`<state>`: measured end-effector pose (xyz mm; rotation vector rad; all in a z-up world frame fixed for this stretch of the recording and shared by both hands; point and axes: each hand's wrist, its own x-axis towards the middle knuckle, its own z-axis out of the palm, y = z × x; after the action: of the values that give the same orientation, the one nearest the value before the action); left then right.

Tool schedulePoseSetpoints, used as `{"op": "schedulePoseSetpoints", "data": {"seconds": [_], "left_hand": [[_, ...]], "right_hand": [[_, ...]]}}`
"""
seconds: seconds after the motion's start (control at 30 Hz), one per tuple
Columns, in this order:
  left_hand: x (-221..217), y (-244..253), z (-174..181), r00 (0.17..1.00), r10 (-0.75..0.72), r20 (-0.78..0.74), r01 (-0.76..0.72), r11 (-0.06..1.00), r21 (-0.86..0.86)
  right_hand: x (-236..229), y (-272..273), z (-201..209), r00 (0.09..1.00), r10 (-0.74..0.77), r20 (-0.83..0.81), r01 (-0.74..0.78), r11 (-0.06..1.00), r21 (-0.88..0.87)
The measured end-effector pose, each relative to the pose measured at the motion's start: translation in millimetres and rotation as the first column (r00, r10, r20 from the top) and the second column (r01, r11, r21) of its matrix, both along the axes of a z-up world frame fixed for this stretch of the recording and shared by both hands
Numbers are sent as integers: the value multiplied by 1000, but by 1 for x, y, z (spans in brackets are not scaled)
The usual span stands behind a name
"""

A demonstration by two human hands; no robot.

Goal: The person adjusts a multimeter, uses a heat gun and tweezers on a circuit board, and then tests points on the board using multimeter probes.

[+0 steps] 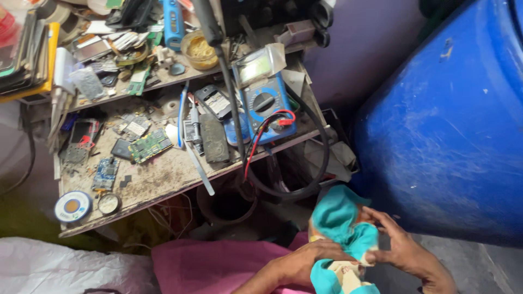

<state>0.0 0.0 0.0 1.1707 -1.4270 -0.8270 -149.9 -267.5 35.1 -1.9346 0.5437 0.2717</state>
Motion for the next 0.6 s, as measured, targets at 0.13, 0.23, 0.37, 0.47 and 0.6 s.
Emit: {"op": "schedulePoseSetpoints", "data": {"seconds": [0.13,0.23,0.37,0.47,0.6], "left_hand": [[-4,-3,16,947,-146,-285,138,989,-46],[-14,-9,21,972,-44,-230,-18,966,-259],[-23,-13,23,971,9,-240,48,972,232],[-15,-7,25,995,100,16,-102,977,189],[10,29,25,968,235,82,-248,947,205]], "right_hand": [[-19,1,3,991,113,70,-131,917,376],[-38,8,-2,999,34,3,-33,930,366],[-60,13,-17,995,-89,-55,102,942,320],[-72,15,-40,978,-192,-87,208,941,265],[-84,10,-83,935,-330,-129,349,921,174]]}}
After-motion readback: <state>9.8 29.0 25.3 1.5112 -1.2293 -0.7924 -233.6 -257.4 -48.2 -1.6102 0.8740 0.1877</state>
